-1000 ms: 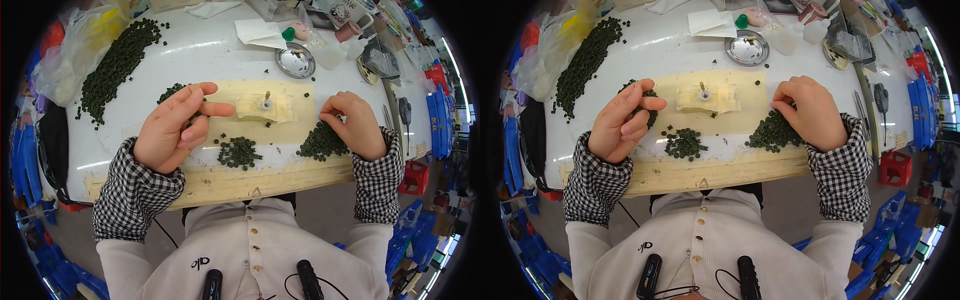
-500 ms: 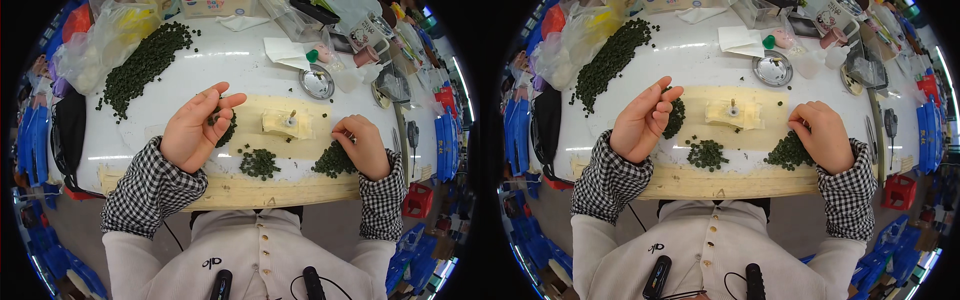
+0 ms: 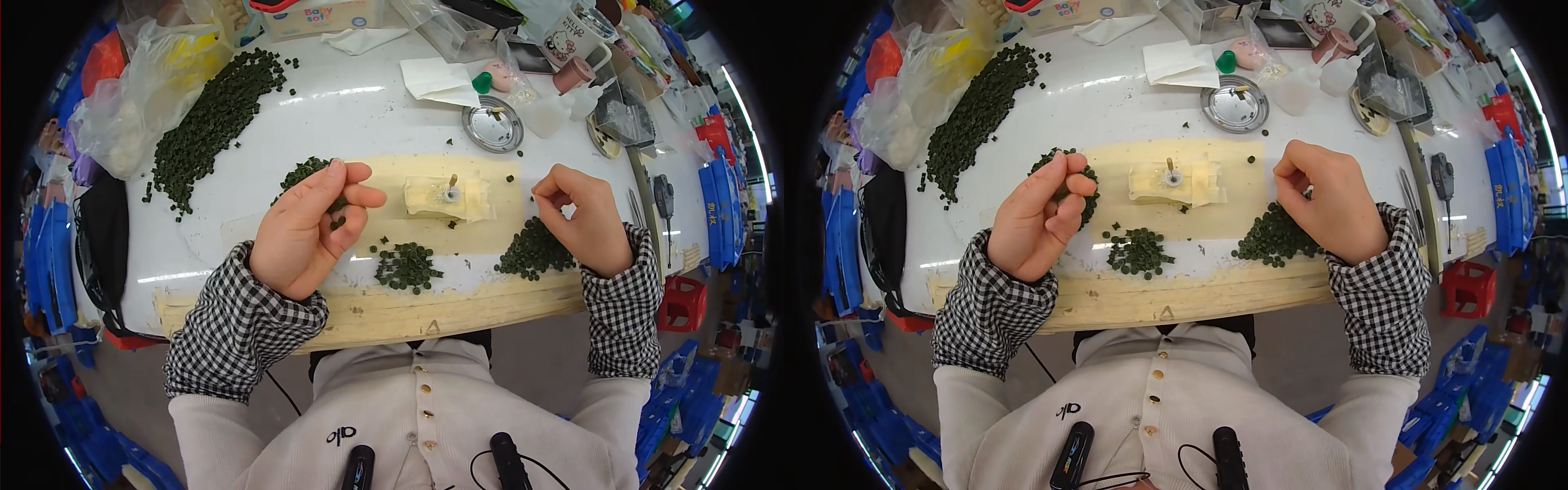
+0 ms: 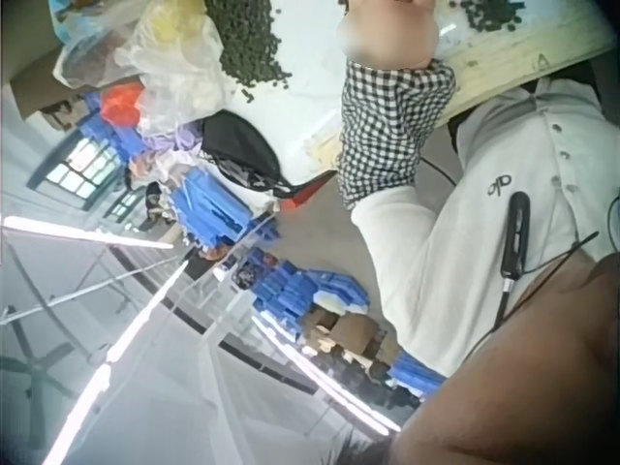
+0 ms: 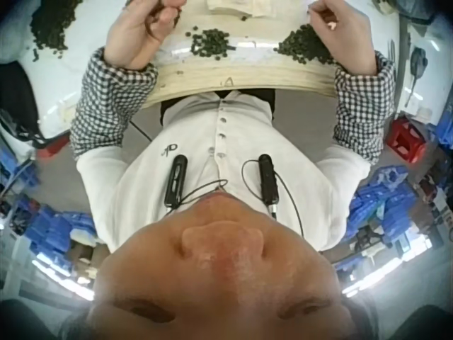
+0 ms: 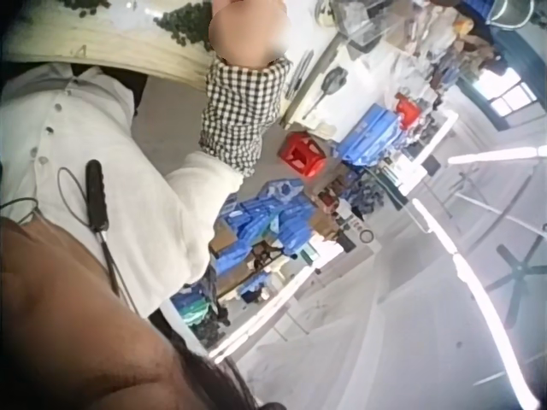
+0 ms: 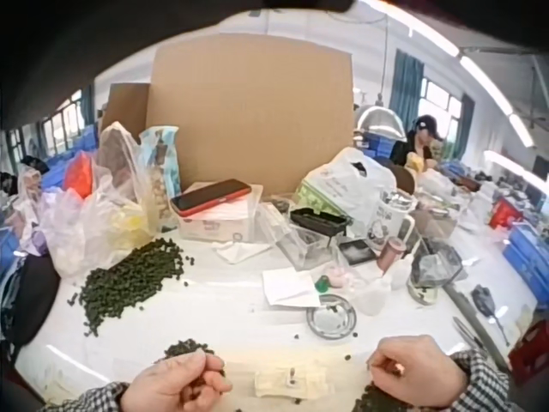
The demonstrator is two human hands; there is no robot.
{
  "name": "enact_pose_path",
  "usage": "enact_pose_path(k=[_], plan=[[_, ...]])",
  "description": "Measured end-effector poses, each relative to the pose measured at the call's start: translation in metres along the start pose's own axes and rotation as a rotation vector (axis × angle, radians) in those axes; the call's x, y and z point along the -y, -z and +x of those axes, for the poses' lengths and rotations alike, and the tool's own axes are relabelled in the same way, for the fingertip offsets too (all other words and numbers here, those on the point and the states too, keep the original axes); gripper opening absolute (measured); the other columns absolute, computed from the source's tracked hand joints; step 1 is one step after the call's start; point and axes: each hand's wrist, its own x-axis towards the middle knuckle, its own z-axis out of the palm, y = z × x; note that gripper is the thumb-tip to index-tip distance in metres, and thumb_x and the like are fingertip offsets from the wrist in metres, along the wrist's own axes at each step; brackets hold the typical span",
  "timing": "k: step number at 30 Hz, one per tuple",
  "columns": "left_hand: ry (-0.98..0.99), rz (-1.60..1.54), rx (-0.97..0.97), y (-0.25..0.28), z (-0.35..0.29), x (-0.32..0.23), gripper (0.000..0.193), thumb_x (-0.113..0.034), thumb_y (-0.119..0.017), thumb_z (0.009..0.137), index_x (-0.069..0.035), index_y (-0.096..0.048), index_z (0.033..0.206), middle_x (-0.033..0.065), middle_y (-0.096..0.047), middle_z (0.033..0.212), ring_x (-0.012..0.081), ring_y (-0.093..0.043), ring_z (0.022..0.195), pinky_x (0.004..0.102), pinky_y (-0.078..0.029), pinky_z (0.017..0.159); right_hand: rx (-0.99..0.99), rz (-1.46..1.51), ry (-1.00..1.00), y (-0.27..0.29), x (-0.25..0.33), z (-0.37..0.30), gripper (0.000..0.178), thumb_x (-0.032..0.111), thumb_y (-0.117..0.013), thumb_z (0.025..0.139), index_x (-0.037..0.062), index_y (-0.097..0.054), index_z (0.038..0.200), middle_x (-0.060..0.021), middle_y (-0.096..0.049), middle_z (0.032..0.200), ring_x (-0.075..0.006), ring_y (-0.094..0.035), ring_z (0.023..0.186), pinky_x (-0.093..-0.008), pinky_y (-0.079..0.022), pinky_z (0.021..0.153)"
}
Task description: Sort small green plastic components and place them into a jig on a workbench.
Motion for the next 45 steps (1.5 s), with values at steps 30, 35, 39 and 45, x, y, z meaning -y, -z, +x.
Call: enact_pose_path(k=[30, 35, 39, 45], plan=[[-0.054, 0.034, 0.148, -0.002, -0.001, 0.012, 0.023, -0.008, -0.051, 0.094, -0.007, -0.058, 0.116, 0.01, -0.064, 0.101, 0.0017, -0.038, 0.056, 0.0147, -0.036, 0.053, -0.015, 0.522, 0.262, -0.014, 0.088, 0.022, 0.014, -0.008, -0.062, 0.079, -0.0048, -0.062, 0.092, -0.0115, -0.068, 0.086, -0.0152, -0.067, 0.081, -0.0253, -0.054, 0.074], [-0.043, 0.032, 0.183, -0.001, -0.002, 0.013, 0.018, -0.008, -0.054, 0.092, -0.006, -0.06, 0.109, 0.0079, -0.066, 0.098, 0.0017, -0.038, 0.055, 0.0154, -0.034, 0.051, 0.15, 0.933, 0.083, -0.036, 0.079, 0.024, 0.015, 0.001, -0.063, 0.085, -0.0048, -0.062, 0.099, -0.01, -0.067, 0.093, -0.0121, -0.065, 0.084, -0.0233, -0.053, 0.073], [-0.028, 0.044, 0.17, -0.001, -0.003, 0.013, 0.017, -0.007, -0.055, 0.092, -0.006, -0.061, 0.108, 0.0076, -0.066, 0.096, 0.0018, -0.038, 0.055, 0.0162, -0.033, 0.05, 0.241, 1.145, -0.039, -0.044, 0.076, 0.022, 0.017, 0.001, -0.061, 0.087, -0.0052, -0.059, 0.103, -0.0104, -0.066, 0.097, -0.0125, -0.064, 0.089, -0.0226, -0.051, 0.076], [-0.021, -0.042, 0.158, -0.001, -0.002, 0.012, 0.019, -0.006, -0.057, 0.091, -0.003, -0.062, 0.109, 0.0068, -0.066, 0.093, 0.0014, -0.041, 0.056, 0.0162, -0.032, 0.049, 0.277, 1.26, -0.099, -0.052, 0.075, 0.022, 0.019, -0.001, -0.061, 0.087, -0.0052, -0.058, 0.105, -0.011, -0.066, 0.098, -0.0135, -0.064, 0.09, -0.0237, -0.052, 0.079]])
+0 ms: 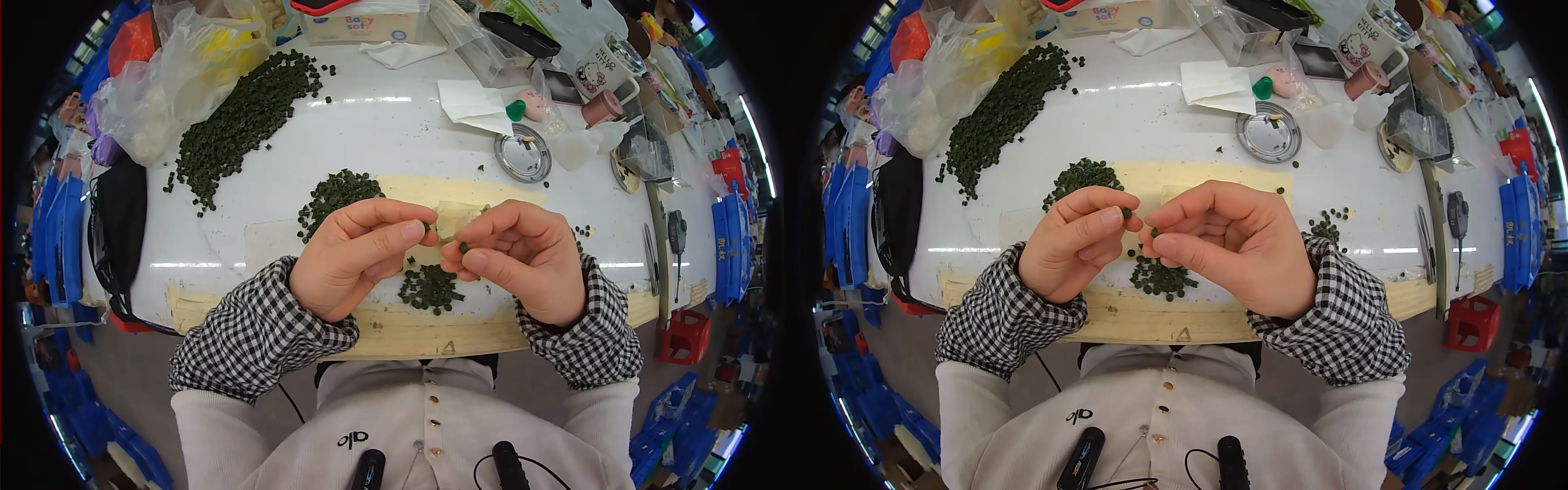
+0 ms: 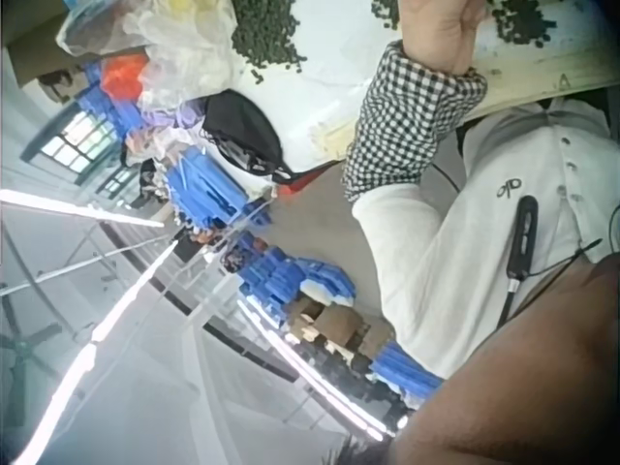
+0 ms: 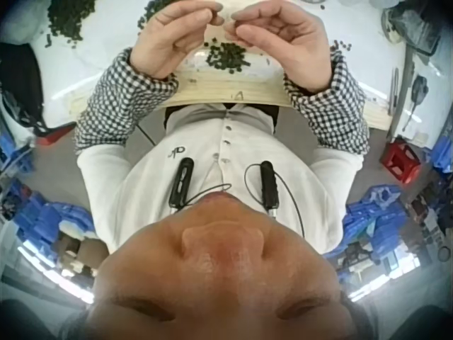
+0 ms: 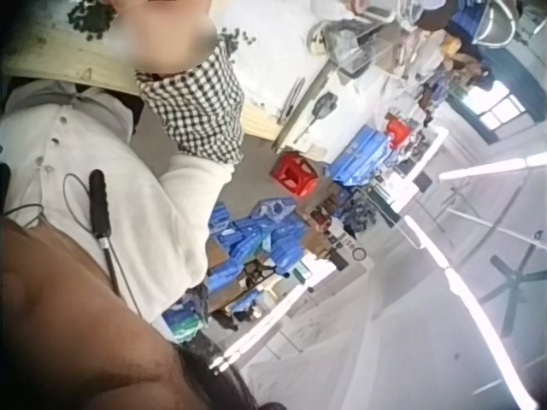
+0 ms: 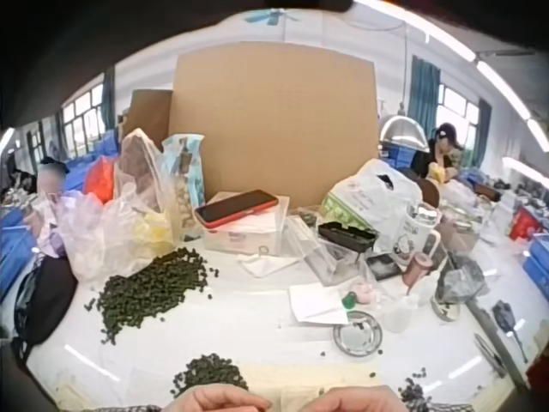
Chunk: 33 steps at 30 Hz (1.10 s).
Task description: Sort small green plastic components and place them into a jig on a workbench.
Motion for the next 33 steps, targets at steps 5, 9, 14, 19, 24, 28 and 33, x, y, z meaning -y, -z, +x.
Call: enact_pose_path(k=[5, 9, 14, 19, 24, 28, 33], plan=[[-0.011, 0.075, -0.041, -0.0027, -0.0006, 0.0008, 0.021, -0.006, -0.057, 0.09, -0.006, -0.061, 0.111, 0.0071, -0.066, 0.093, 0.0011, -0.034, 0.053, 0.0156, -0.03, 0.048, 0.009, -0.014, -0.014, -0.0007, -0.0022, -0.0003, 0.02, -0.001, -0.061, 0.087, -0.0052, -0.058, 0.106, -0.0123, -0.066, 0.099, -0.0143, -0.064, 0.091, -0.0244, -0.052, 0.081], [-0.023, 0.065, -0.003, -0.0017, -0.0018, 0.0009, 0.018, -0.006, -0.058, 0.09, -0.006, -0.062, 0.108, 0.0072, -0.066, 0.094, 0.001, -0.041, 0.056, 0.0159, -0.03, 0.048, -0.048, -0.101, 0.097, -0.003, -0.0046, -0.0011, 0.02, -0.002, -0.062, 0.086, -0.0055, -0.059, 0.106, -0.012, -0.066, 0.099, -0.0136, -0.064, 0.089, -0.0234, -0.051, 0.079], [-0.001, 0.181, -0.057, -0.0072, -0.003, -0.0008, 0.015, -0.004, -0.059, 0.088, -0.006, -0.062, 0.103, 0.006, -0.066, 0.093, 0.0034, -0.051, 0.068, 0.0179, -0.035, 0.052, -0.083, -0.544, 0.306, -0.0042, 0.0, -0.0002, 0.016, -0.003, -0.064, 0.082, -0.0016, -0.063, 0.099, -0.01, -0.066, 0.093, -0.0138, -0.063, 0.083, -0.0242, -0.051, 0.074], [-0.05, 0.3, -0.074, -0.0087, -0.0046, 0.0034, 0.015, -0.002, -0.064, 0.085, -0.004, -0.064, 0.1, 0.0048, -0.066, 0.092, 0.0058, -0.055, 0.075, 0.0198, -0.042, 0.063, -0.092, -0.709, 0.401, -0.006, -0.003, 0.0025, 0.017, -0.005, -0.065, 0.079, 0.0008, -0.066, 0.095, -0.0098, -0.065, 0.088, -0.0153, -0.063, 0.079, -0.0255, -0.051, 0.071], [-0.102, 0.28, -0.044, -0.0073, -0.0047, 0.0054, 0.016, -0.003, -0.067, 0.083, -0.001, -0.066, 0.099, 0.0049, -0.067, 0.092, 0.0085, -0.059, 0.084, 0.022, -0.047, 0.077, -0.072, -0.732, 0.433, -0.0062, -0.0038, 0.0024, 0.017, -0.005, -0.067, 0.078, 0.0004, -0.066, 0.095, -0.0102, -0.065, 0.087, -0.017, -0.064, 0.078, -0.0256, -0.051, 0.071], [-0.114, 0.304, -0.048, -0.0074, -0.0064, 0.0048, 0.015, -0.002, -0.068, 0.082, 0.0, -0.066, 0.097, 0.0062, -0.067, 0.092, 0.009, -0.06, 0.085, 0.0219, -0.048, 0.077, -0.042, -0.778, 0.476, -0.0052, -0.0039, 0.003, 0.018, -0.004, -0.067, 0.079, 0.002, -0.067, 0.096, -0.0102, -0.065, 0.088, -0.018, -0.065, 0.079, -0.0257, -0.052, 0.071], [-0.111, 0.342, -0.061, -0.0077, -0.0064, 0.0045, 0.014, -0.002, -0.068, 0.082, 0.0, -0.066, 0.095, 0.0078, -0.068, 0.091, 0.0097, -0.062, 0.083, 0.0214, -0.05, 0.076, -0.019, -0.85, 0.459, -0.0041, -0.0008, -0.0006, 0.023, -0.004, -0.066, 0.079, 0.0051, -0.068, 0.099, -0.0096, -0.065, 0.091, -0.0174, -0.065, 0.081, -0.0248, -0.053, 0.069]])
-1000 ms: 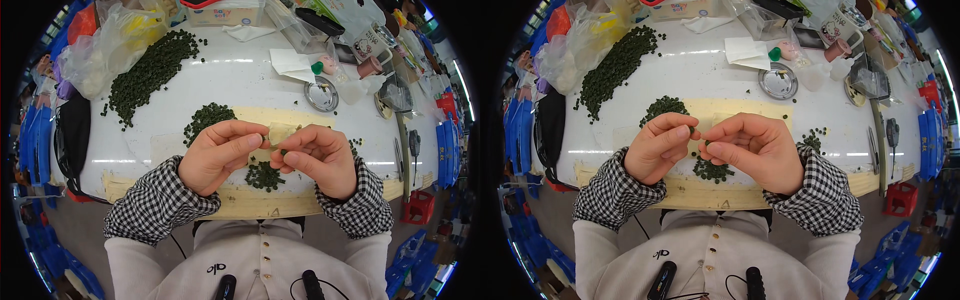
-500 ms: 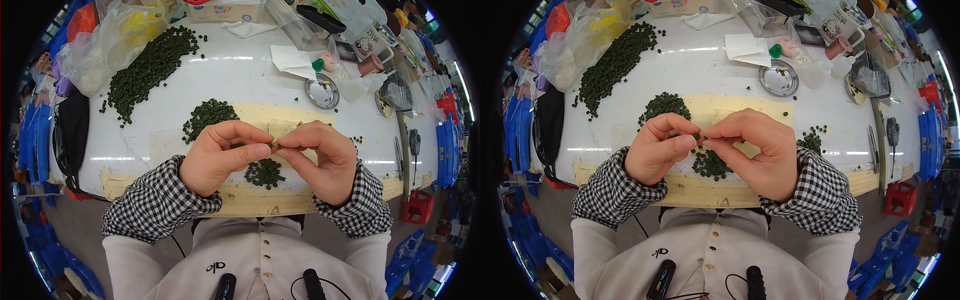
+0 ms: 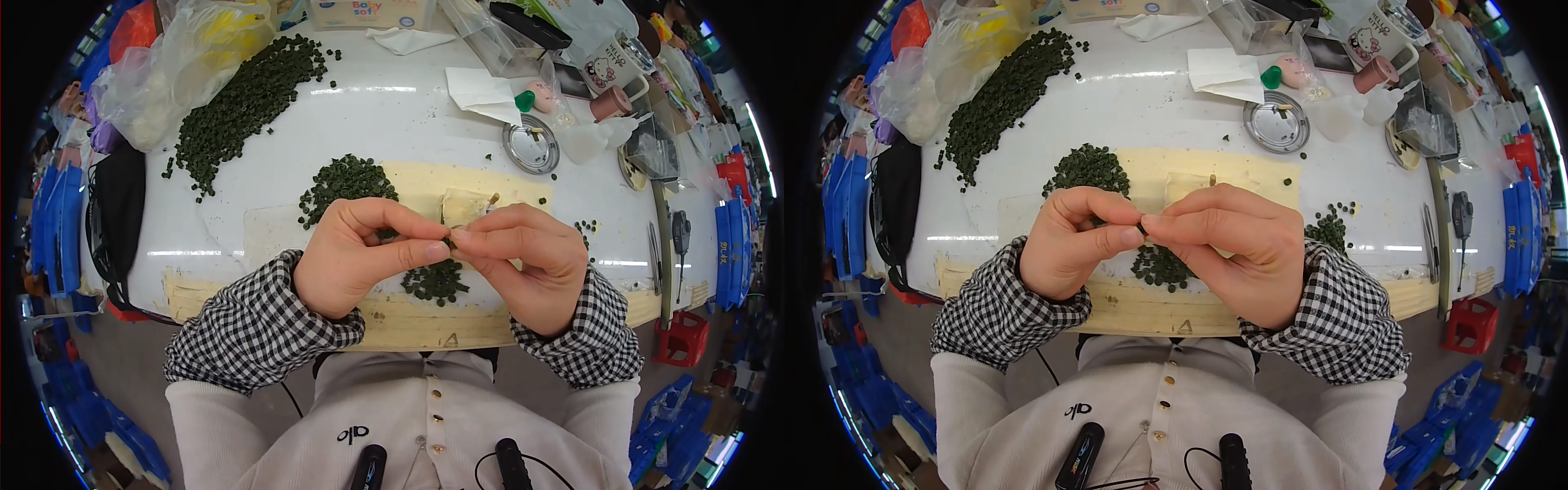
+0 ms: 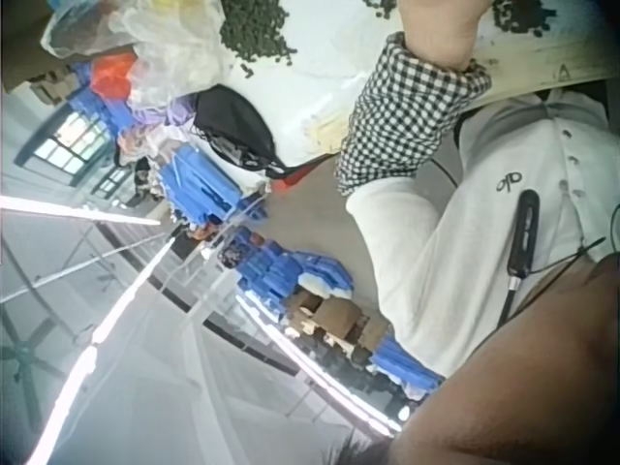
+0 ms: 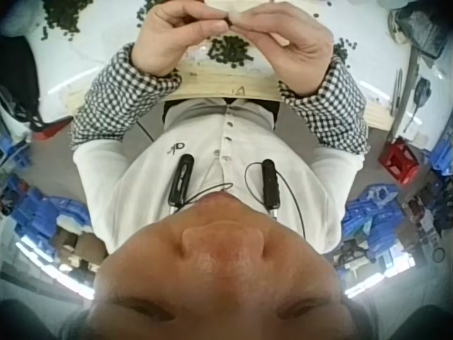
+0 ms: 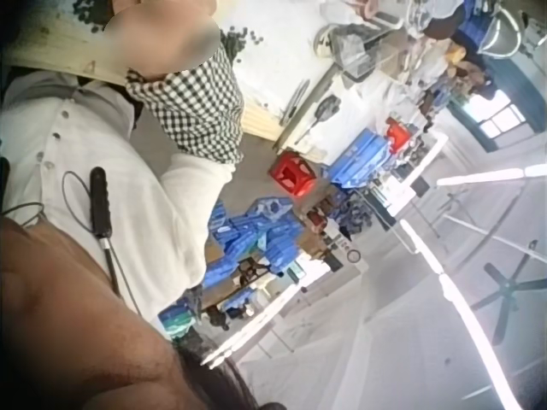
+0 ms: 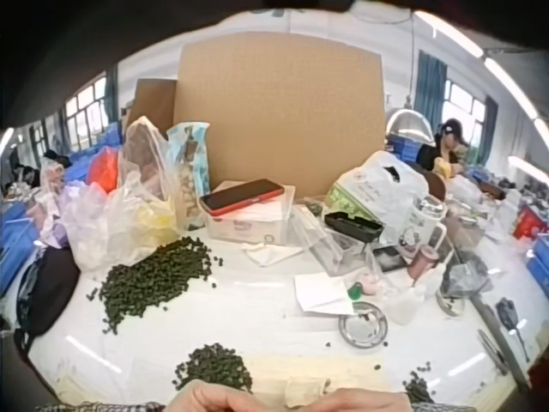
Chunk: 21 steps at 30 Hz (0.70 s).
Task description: Sort small green plastic components and place them into a jig on a workbench.
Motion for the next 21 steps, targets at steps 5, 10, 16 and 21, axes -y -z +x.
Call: enact_pose_path(k=[5, 10, 16, 21], plan=[[0.042, -0.053, 0.026, 0.003, 0.0, 0.0, 0.013, -0.002, -0.068, 0.082, 0.0, -0.066, 0.094, 0.0081, -0.068, 0.092, 0.0104, -0.063, 0.084, 0.0223, -0.051, 0.076, 0.017, -0.013, 0.007, 0.0, 0.0, -0.001, 0.025, -0.005, -0.066, 0.079, 0.0056, -0.069, 0.101, -0.0091, -0.065, 0.091, -0.017, -0.065, 0.081, -0.0246, -0.053, 0.069], [-0.003, 0.105, -0.005, -0.002, 0.0, -0.004, 0.012, 0.0, -0.069, 0.08, -0.001, -0.064, 0.091, 0.0055, -0.067, 0.087, 0.0063, -0.058, 0.075, 0.0196, -0.048, 0.069, 0.045, 0.119, -0.046, -0.001, -0.006, 0.0, 0.022, -0.005, -0.065, 0.079, 0.0039, -0.069, 0.099, -0.0091, -0.065, 0.091, -0.0161, -0.065, 0.081, -0.0243, -0.052, 0.071], [-0.095, 0.325, -0.013, 0.0, 0.001, -0.01, 0.015, 0.001, -0.071, 0.078, -0.003, -0.061, 0.089, 0.0019, -0.064, 0.084, 0.0022, -0.047, 0.066, 0.0171, -0.043, 0.062, -0.116, 0.439, -0.28, -0.013, -0.002, -0.002, 0.019, -0.005, -0.064, 0.081, -0.0013, -0.067, 0.099, -0.0112, -0.065, 0.09, -0.0151, -0.064, 0.082, -0.0245, -0.052, 0.072], [-0.133, 0.314, -0.053, -0.001, 0.002, -0.006, 0.013, 0.001, -0.071, 0.078, -0.002, -0.061, 0.088, -0.0025, -0.056, 0.073, 0.0023, -0.042, 0.062, 0.0177, -0.04, 0.059, -0.042, 0.276, -0.177, -0.008, -0.002, -0.001, 0.021, -0.005, -0.063, 0.081, -0.0012, -0.066, 0.101, -0.0123, -0.064, 0.092, -0.0155, -0.064, 0.082, -0.0243, -0.051, 0.072]])
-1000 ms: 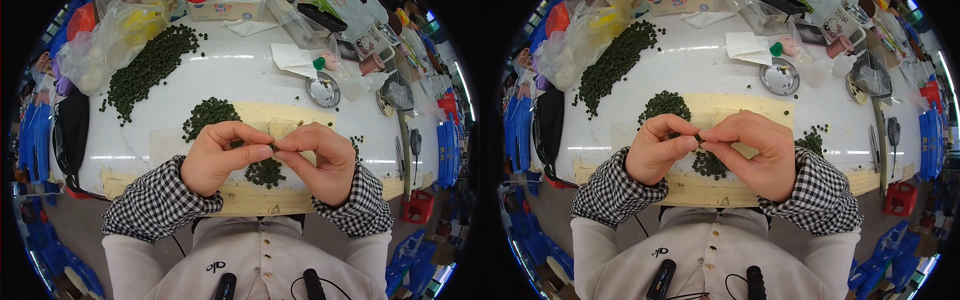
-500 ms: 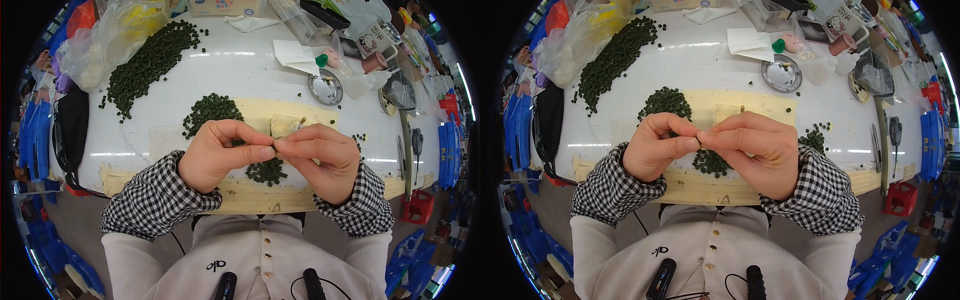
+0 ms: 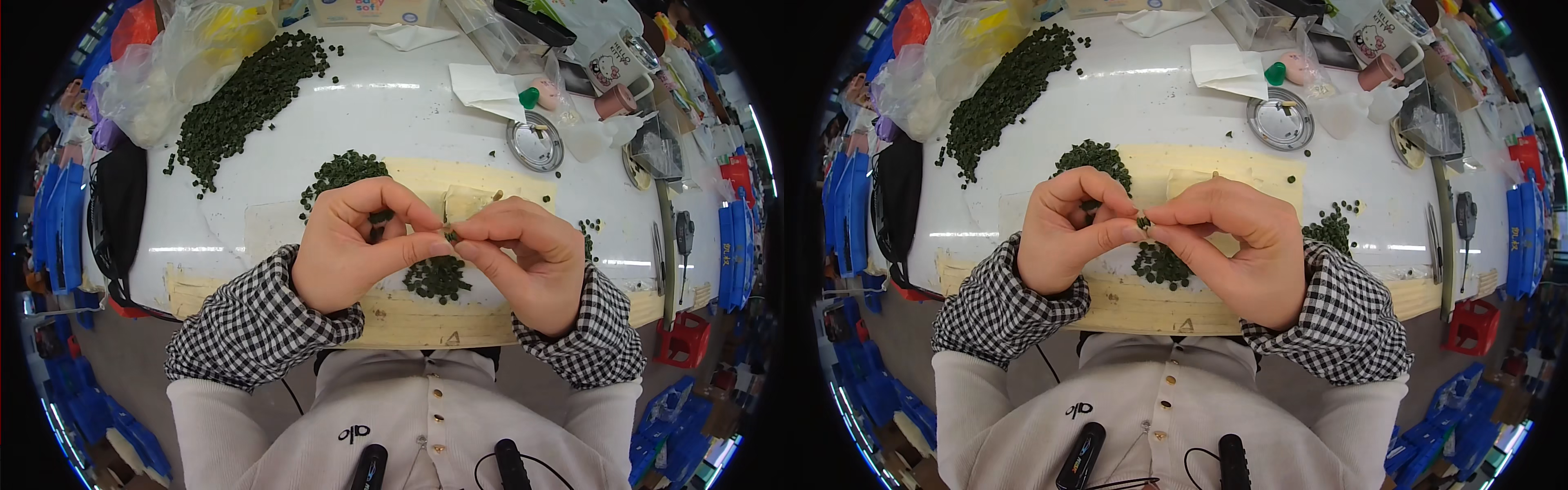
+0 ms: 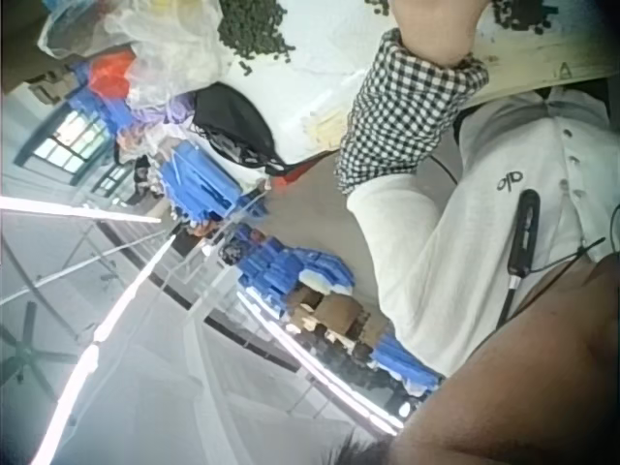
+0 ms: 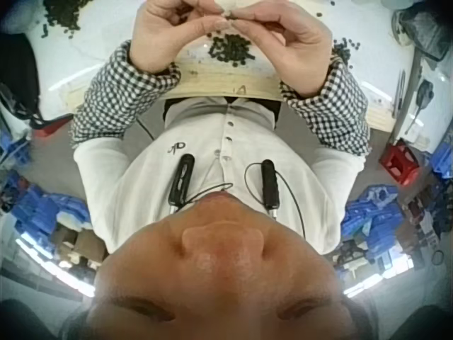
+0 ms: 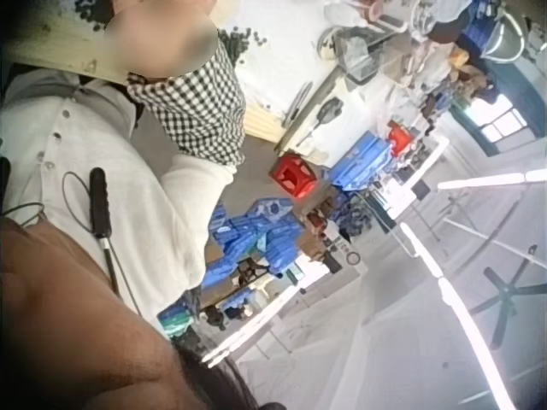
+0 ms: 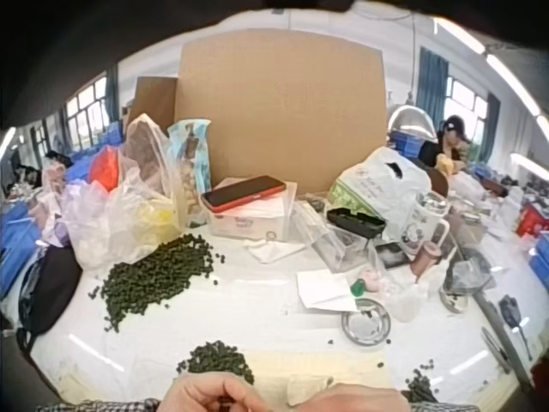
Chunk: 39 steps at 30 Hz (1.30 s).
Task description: Sort small green plastic components and place them into a jig on a workbench.
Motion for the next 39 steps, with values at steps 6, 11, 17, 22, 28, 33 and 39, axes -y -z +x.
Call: enact_pose_path(k=[6, 11, 17, 22, 28, 33, 39], plan=[[-0.089, 0.234, -0.133, -0.0016, -0.001, -0.0047, 0.013, 0.001, -0.071, 0.077, -0.002, -0.068, 0.09, -0.0069, -0.037, 0.064, 0.0025, -0.033, 0.057, 0.0186, -0.029, 0.053, -0.002, -0.125, 0.093, -0.0024, -0.0055, -0.0012, 0.029, -0.007, -0.06, 0.082, -0.0007, -0.064, 0.11, -0.0124, -0.063, 0.095, -0.0157, -0.062, 0.08, -0.023, -0.049, 0.07], [-0.212, 0.402, -0.168, -0.0006, -0.0028, -0.0066, 0.016, 0.0, -0.072, 0.077, -0.001, -0.068, 0.092, -0.0053, -0.041, 0.066, 0.0017, -0.032, 0.055, 0.0174, -0.026, 0.052, -0.013, -0.144, 0.11, -0.0063, -0.0043, -0.0001, 0.031, -0.007, -0.059, 0.083, -0.0009, -0.062, 0.113, -0.0121, -0.063, 0.094, -0.016, -0.061, 0.079, -0.0231, -0.049, 0.07], [-0.263, 0.477, -0.188, 0.0008, -0.0035, -0.0053, 0.016, 0.0, -0.072, 0.076, -0.001, -0.068, 0.092, -0.0047, -0.042, 0.066, 0.0009, -0.031, 0.054, 0.017, -0.025, 0.05, -0.004, -0.182, 0.128, -0.0061, -0.0061, -0.0005, 0.033, -0.007, -0.06, 0.082, -0.0008, -0.062, 0.114, -0.0122, -0.062, 0.093, -0.0167, -0.061, 0.078, -0.023, -0.049, 0.069], [-0.311, 0.548, -0.191, 0.0019, -0.0031, -0.0037, 0.017, 0.001, -0.073, 0.075, -0.001, -0.069, 0.092, -0.0043, -0.042, 0.066, 0.0013, -0.032, 0.054, 0.0176, -0.025, 0.049, -0.003, -0.207, 0.137, -0.0064, -0.0076, -0.0016, 0.034, -0.007, -0.06, 0.081, -0.0002, -0.062, 0.114, -0.0121, -0.062, 0.092, -0.0175, -0.061, 0.077, -0.023, -0.049, 0.068], [-0.369, 0.604, -0.174, 0.004, -0.0019, -0.0025, 0.02, 0.002, -0.072, 0.074, -0.003, -0.07, 0.094, -0.0041, -0.042, 0.064, 0.0031, -0.033, 0.055, 0.0193, -0.025, 0.049, 0.015, -0.238, 0.149, -0.0053, -0.0092, -0.0003, 0.036, -0.009, -0.06, 0.08, 0.0008, -0.062, 0.115, -0.0121, -0.062, 0.093, -0.0186, -0.061, 0.076, -0.0241, -0.05, 0.068], [-0.419, 0.635, -0.149, 0.0034, -0.0017, -0.0022, 0.021, 0.005, -0.07, 0.075, -0.003, -0.07, 0.094, -0.0039, -0.044, 0.064, 0.0041, -0.035, 0.056, 0.0199, -0.026, 0.049, 0.055, -0.297, 0.187, -0.0023, -0.0075, -0.0011, 0.039, -0.012, -0.059, 0.078, 0.0015, -0.062, 0.115, -0.0125, -0.062, 0.095, -0.0192, -0.062, 0.079, -0.0251, -0.05, 0.069], [-0.415, 0.631, -0.141, 0.004, -0.0018, -0.0008, 0.02, 0.005, -0.07, 0.076, -0.003, -0.07, 0.094, -0.0036, -0.044, 0.064, 0.0037, -0.035, 0.055, 0.0197, -0.025, 0.048, 0.057, -0.28, 0.185, -0.0019, -0.0076, -0.001, 0.039, -0.013, -0.059, 0.078, 0.0013, -0.063, 0.114, -0.0129, -0.063, 0.097, -0.0195, -0.062, 0.081, -0.0245, -0.051, 0.07]])
